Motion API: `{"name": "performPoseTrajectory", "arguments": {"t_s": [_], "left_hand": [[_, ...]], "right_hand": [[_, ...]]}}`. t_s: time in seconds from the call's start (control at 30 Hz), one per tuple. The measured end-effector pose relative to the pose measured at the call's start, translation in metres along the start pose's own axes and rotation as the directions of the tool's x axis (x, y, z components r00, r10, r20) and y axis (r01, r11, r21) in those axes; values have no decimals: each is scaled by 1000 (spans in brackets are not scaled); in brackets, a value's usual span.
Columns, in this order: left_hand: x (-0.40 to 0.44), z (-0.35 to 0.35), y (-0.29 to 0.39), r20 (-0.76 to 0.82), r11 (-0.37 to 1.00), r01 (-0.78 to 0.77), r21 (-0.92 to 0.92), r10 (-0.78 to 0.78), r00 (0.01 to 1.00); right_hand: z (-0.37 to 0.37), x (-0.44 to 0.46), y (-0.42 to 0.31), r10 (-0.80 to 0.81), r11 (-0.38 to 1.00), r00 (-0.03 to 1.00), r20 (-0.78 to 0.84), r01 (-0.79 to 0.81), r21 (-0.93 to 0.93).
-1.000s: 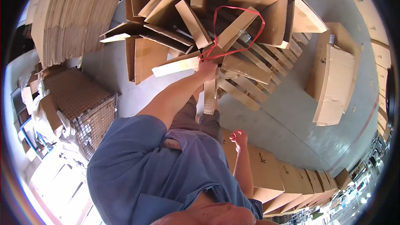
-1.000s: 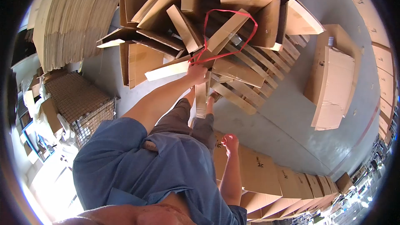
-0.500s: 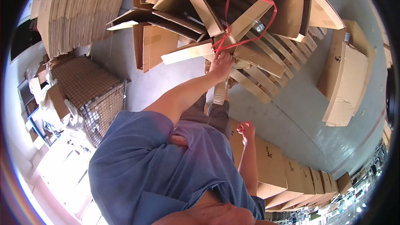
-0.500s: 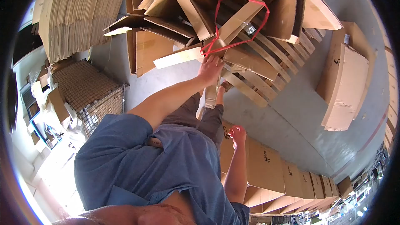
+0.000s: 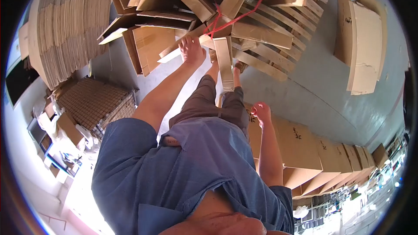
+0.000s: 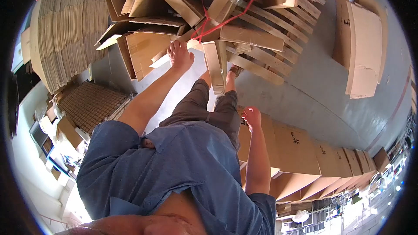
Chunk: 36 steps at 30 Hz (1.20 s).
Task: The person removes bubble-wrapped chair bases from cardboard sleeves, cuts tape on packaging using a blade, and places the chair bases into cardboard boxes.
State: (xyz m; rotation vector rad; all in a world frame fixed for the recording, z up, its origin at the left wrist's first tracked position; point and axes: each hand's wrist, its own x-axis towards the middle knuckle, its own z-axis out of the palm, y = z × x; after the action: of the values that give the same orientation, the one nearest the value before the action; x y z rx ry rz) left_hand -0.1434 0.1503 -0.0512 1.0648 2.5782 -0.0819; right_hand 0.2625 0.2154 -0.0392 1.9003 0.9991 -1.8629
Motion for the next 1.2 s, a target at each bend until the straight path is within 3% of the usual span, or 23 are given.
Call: {"name": "performPoseTrajectory", "arguments": {"t_s": [0.03,0.13,0.2,0.27,0.33,0.4,0.47,0.57,0.63,0.7,0.8,0.93,1.03,1.1,1.13,1.2], "left_hand": [[-5,0,6,-92,995,-42,91,51,994],[-22,13,26,-130,924,-382,-26,376,917],[-29,20,41,-93,876,-483,-14,480,872],[-27,34,59,77,801,-598,2,596,799],[-24,34,67,128,763,-646,-6,642,756],[-17,28,75,256,795,-604,55,573,778],[-15,27,73,204,735,-670,107,643,738],[-11,40,62,159,655,-731,189,715,681],[-6,38,70,151,621,-757,205,744,651],[-1,28,82,294,680,-722,126,670,682],[3,29,91,382,647,-739,190,644,662],[2,23,96,376,613,-752,241,656,655],[7,29,93,272,599,-768,227,718,641],[7,25,94,87,563,-782,267,794,601],[10,28,94,108,576,-770,273,777,620],[9,35,91,238,573,-794,203,757,608]], "right_hand": [[2,0,0,0,1000,1000,16,-1,22],[9,-2,6,-24,998,999,-24,25,54],[12,-13,5,-22,999,1000,-15,23,49],[9,-15,6,-42,998,998,-36,43,49],[11,-13,20,-2,984,999,33,-4,179],[12,-10,23,-31,982,999,-7,32,184],[13,-10,29,-46,983,999,-26,50,179],[15,-3,30,-19,999,999,-28,17,-46],[20,3,38,-28,999,999,-32,28,20],[25,6,42,-90,993,994,-55,94,72],[28,9,42,-76,997,997,9,76,9],[31,7,45,-109,994,994,-10,109,3],[28,8,46,-129,988,991,-23,126,-88],[31,12,42,-111,992,994,-19,109,-66],[32,16,34,-102,992,995,12,102,-72],[38,21,22,-175,948,984,37,178,-263]]}}
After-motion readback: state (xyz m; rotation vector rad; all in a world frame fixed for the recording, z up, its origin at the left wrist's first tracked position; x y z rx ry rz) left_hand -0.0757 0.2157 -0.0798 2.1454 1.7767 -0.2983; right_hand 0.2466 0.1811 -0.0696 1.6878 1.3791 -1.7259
